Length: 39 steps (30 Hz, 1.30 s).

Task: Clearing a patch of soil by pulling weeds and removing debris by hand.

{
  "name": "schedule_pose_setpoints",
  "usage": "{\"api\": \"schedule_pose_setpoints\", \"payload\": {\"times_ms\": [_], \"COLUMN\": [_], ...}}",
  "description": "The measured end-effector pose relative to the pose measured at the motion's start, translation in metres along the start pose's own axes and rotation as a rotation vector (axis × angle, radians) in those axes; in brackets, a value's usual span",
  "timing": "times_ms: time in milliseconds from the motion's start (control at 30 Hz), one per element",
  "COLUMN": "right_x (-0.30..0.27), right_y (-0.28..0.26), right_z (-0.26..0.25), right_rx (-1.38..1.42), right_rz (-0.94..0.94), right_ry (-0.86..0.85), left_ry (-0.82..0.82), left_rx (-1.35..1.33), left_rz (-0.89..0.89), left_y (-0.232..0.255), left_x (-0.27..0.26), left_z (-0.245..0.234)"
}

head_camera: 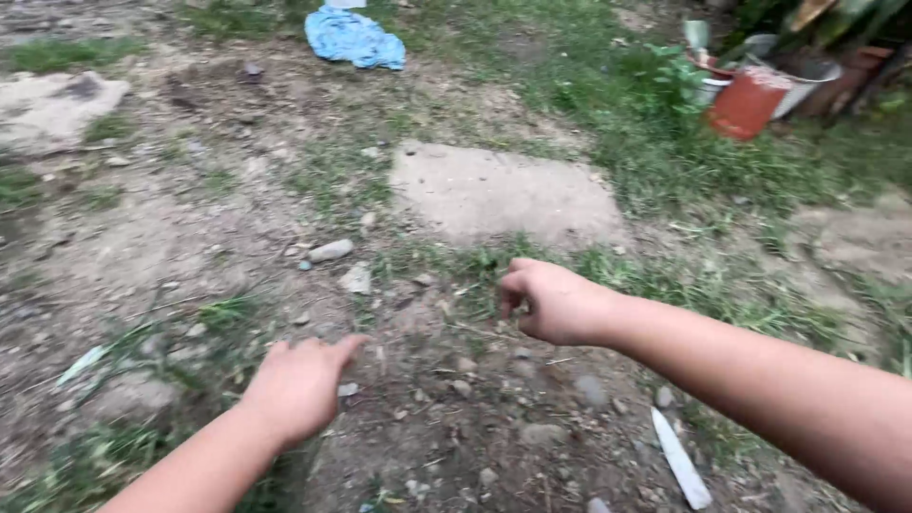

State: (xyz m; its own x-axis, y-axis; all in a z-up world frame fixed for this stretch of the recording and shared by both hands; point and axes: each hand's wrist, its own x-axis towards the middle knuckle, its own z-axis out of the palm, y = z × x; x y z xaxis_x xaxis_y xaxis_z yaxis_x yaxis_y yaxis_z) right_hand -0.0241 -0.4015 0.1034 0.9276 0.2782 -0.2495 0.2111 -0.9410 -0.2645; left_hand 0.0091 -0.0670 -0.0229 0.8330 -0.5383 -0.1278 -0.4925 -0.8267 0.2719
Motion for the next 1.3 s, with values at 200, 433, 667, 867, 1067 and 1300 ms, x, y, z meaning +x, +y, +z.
{"api": "schedule_pose_setpoints", "payload": {"times_ms": [200, 433, 667, 867, 1067, 1300], "right_x": [-0.008, -0.005, 0.01, 0.035, -0.005, 0.025], "right_y": [0.073, 0.065, 0.065, 0.093, 0.052, 0.05], "right_z": [0.082, 0.225, 0.244, 0.287, 0.215, 0.235], "right_rx": [0.134, 0.172, 0.072, 0.057, 0.369, 0.064], "right_rz": [0.366, 0.359, 0.386, 0.255, 0.432, 0.498], "right_ry": [-0.202, -0.106, -0.004, 0.012, 0.06, -0.087], "left_ry": [-0.437, -0.692, -0.427, -0.328, -0.247, -0.26], "left_rx": [0.3, 0.21, 0.162, 0.067, -0.119, -0.152], "left_rz": [0.228, -0.008, -0.199, -0.19, -0.088, 0.067], "left_y": [0.079, 0.082, 0.15, 0.129, 0.113, 0.1], "left_x": [0.008, 0.006, 0.009, 0.032, 0.011, 0.009], "left_z": [-0.004, 0.087, 0.125, 0.179, 0.163, 0.167]}}
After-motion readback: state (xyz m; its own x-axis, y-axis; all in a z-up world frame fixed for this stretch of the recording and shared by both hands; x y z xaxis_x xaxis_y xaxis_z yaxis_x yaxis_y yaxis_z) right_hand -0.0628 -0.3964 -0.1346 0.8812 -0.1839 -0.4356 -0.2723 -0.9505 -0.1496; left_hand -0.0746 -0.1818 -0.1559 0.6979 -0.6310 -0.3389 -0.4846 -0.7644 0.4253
